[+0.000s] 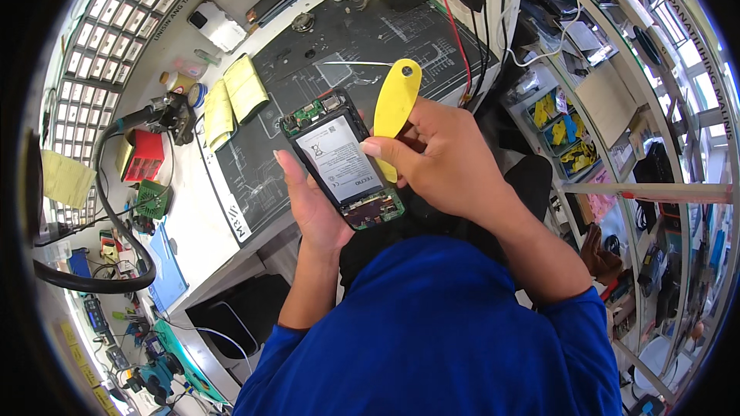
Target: The person uses a yellow plastic pry tool to carefully lift and remove the battery from a disassembled smartphone. The battery is fully extracted and placed on the workbench.
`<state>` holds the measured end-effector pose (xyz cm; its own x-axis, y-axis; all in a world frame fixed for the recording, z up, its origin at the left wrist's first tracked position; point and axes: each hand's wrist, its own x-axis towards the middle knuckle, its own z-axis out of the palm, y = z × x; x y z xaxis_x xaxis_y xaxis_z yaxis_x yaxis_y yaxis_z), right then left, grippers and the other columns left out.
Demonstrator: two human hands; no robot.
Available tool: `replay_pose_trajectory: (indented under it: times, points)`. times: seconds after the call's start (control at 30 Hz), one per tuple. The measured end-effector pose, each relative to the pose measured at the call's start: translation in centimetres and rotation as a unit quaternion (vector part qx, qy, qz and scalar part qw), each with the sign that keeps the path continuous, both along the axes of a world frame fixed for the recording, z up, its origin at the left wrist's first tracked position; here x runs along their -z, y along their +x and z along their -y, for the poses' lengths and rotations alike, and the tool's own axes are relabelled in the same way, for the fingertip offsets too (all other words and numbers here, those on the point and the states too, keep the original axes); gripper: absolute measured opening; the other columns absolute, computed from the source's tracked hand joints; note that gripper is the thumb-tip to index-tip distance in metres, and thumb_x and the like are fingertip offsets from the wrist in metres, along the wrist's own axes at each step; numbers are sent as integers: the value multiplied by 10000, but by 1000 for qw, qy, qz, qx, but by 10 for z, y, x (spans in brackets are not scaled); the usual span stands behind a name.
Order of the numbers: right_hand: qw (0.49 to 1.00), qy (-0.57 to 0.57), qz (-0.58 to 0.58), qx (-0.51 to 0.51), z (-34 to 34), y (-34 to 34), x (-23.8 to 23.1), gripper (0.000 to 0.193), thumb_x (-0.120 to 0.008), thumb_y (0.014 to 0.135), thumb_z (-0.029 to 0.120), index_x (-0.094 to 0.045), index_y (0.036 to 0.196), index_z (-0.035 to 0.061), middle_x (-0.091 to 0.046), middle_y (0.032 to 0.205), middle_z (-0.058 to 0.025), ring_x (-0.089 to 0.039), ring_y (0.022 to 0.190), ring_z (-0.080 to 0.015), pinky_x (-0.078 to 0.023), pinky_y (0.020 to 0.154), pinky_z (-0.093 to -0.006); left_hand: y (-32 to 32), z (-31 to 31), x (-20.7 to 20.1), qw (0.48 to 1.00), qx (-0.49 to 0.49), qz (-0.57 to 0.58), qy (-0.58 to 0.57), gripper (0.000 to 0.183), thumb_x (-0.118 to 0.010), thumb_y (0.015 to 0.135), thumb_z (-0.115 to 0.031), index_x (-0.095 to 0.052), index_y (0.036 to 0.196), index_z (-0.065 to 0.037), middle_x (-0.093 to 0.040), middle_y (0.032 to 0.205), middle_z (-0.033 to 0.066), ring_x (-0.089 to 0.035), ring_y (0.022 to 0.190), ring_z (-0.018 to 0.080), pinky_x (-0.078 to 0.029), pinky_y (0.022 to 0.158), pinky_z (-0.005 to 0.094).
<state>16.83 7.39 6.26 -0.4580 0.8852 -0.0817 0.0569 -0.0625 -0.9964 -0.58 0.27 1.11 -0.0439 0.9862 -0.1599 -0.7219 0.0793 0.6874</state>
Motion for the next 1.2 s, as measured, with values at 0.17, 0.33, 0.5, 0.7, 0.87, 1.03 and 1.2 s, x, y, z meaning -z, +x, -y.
replay_pose_trajectory:
  times: [0.17,0.33,0.5,0.7,0.87,1.03,1.2]
  points:
    - [994,-73,-80,-19,-14,-3,12,240,-811,990,149,-753,1142,-27,-734,820,-37,-588,656,-54,-491,619,-241,4,-6,-8,998,31,-39,31,1111,-251,984,-925,-407,1623,-29,-656,1395,212,-745,1102,335,-677,860,495]
    - [999,-22,-16,-28,-23,-6,15,211,-792,1002,136,-755,1127,-30,-731,786,-36,-600,647,-60,-484,604,-237,10,-5,-9,998,1,-61,0,1045,-227,1028,-876,-440,1599,-27,-704,1289,194,-761,1025,306,-684,818,461]
    - [1000,-9,2,-21,-27,-9,6,182,-803,991,137,-777,1081,-19,-729,763,-35,-608,629,-60,-484,589,-238,1,-11,-13,1000,25,-15,-3,986,-248,1053,-840,-472,1563,-26,-723,1204,183,-776,937,287,-693,785,437]
    - [995,-83,-13,-60,-45,-4,9,248,-830,973,213,-767,1039,-17,-727,797,-49,-622,644,-92,-512,610,-266,3,-13,-19,1000,19,-11,-3,977,-275,1052,-836,-484,1551,-23,-736,1163,183,-781,905,299,-696,766,452]
    - [932,282,187,134,-34,2,-8,382,-781,967,141,-673,1318,35,-742,1214,-121,-751,1030,-265,-590,877,-369,-9,-3,-8,992,16,121,-31,931,-320,1073,-794,-489,1572,-27,-736,1141,188,-782,890,346,-694,726,519]
    - [668,688,258,-120,-41,22,-17,478,-746,873,144,-665,1333,47,-704,1256,-98,-698,1168,-293,-557,1076,-459,-24,4,-8,979,82,175,-59,870,-327,1096,-750,-510,1534,-21,-721,1147,215,-778,913,365,-693,714,537]
    - [613,721,140,-291,-66,33,-12,294,-673,893,174,-689,1153,36,-666,1296,-86,-701,1123,-270,-589,1020,-420,-15,12,-4,956,163,234,-75,848,-378,1077,-763,-565,1468,-33,-733,1185,255,-786,939,444,-698,715,589]
